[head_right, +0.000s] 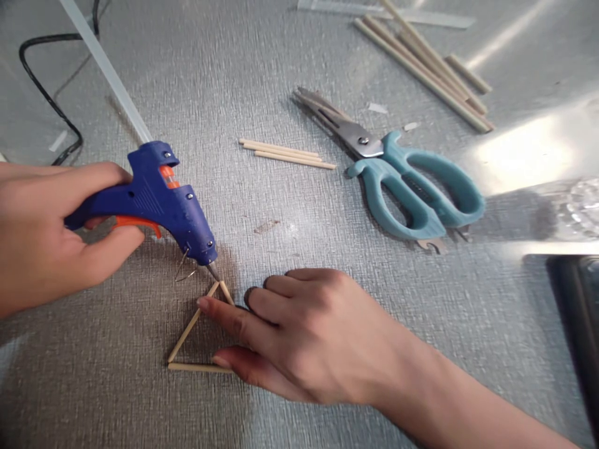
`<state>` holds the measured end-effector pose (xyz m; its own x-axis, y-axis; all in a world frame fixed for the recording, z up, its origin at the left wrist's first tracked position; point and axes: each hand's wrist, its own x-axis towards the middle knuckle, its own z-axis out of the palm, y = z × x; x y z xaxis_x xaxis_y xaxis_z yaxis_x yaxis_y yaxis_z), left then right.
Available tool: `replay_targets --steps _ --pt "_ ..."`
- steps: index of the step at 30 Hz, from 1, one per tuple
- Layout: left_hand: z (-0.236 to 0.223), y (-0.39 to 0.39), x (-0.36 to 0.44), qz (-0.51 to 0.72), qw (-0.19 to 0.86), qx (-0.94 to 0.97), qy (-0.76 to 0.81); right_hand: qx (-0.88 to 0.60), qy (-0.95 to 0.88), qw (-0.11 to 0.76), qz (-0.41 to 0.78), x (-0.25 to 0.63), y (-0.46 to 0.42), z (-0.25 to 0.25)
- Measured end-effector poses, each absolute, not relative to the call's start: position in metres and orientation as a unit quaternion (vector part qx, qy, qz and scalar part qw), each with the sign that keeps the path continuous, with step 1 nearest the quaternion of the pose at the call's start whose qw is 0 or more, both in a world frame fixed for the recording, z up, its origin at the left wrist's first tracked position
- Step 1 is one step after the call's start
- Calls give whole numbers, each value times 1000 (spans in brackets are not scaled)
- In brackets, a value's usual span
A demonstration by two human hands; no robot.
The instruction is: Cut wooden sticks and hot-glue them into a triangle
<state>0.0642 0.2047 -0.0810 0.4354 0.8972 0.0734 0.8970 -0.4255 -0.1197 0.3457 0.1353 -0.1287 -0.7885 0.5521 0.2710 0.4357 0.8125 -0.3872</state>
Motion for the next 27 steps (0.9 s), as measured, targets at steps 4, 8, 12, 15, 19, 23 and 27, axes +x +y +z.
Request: replay_targets --steps 4,8,12,15,19,23,27 --pt "-79 205 66 -2 78 -847 -526 -265 -933 189 154 346 135 -128" --pt "-80 205 66 -2 98 -851 -516 -263 -933 191 152 346 135 -129" --pt "-82 204 64 -4 89 -851 -518 -265 -933 191 151 346 135 -129" --pt "-82 204 62 3 73 -847 -526 -265 -933 190 152 345 135 -128" --pt "-82 204 61 -4 64 -847 -528 -264 -934 186 153 345 136 -128" --pt "-82 204 61 -5 55 -848 -528 -262 -935 182 152 346 136 -128" --pt "-82 203 60 -21 59 -856 -514 -261 -937 180 149 346 136 -128"
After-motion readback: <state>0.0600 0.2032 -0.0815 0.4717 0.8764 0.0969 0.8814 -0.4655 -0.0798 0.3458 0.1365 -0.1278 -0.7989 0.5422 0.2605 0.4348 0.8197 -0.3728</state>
